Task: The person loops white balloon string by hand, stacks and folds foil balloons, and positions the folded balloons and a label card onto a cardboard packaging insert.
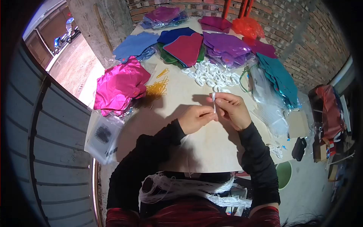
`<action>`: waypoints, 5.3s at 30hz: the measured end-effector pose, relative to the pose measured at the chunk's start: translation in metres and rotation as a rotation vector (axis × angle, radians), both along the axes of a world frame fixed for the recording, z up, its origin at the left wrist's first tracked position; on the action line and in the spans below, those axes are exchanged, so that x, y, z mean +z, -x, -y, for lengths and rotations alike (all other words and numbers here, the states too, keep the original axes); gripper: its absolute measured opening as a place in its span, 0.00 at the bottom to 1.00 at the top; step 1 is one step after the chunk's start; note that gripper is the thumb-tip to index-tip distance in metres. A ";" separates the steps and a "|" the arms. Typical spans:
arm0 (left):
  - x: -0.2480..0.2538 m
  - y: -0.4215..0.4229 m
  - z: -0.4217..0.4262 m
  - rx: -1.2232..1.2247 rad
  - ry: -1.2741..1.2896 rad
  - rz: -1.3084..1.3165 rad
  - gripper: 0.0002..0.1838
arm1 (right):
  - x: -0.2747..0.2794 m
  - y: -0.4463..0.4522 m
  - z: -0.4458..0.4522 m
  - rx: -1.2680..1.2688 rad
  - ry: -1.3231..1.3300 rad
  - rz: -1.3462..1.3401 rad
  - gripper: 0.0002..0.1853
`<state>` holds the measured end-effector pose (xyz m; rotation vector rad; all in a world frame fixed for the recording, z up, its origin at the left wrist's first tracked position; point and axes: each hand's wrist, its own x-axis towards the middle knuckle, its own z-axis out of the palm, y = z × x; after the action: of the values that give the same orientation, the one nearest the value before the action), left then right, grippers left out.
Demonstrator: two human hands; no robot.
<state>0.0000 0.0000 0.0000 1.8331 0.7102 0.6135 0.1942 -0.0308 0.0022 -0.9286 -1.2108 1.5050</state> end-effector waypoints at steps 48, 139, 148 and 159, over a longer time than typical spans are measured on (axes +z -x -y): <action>0.002 0.002 0.001 -0.122 0.376 0.015 0.11 | 0.007 0.009 0.012 -0.073 -0.061 0.256 0.09; -0.024 0.000 0.005 0.168 0.483 0.426 0.07 | -0.008 0.028 0.011 -0.197 -0.202 0.119 0.06; -0.016 -0.006 0.004 0.333 0.341 0.384 0.17 | -0.012 0.005 -0.012 -0.477 -0.198 0.222 0.03; -0.013 0.008 -0.008 0.350 0.265 0.318 0.13 | 0.015 -0.057 -0.033 -0.797 -0.640 0.995 0.15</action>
<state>-0.0084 0.0078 -0.0126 1.3370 0.8567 0.9655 0.2513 0.0021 0.0170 -1.4922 -1.5556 -0.0684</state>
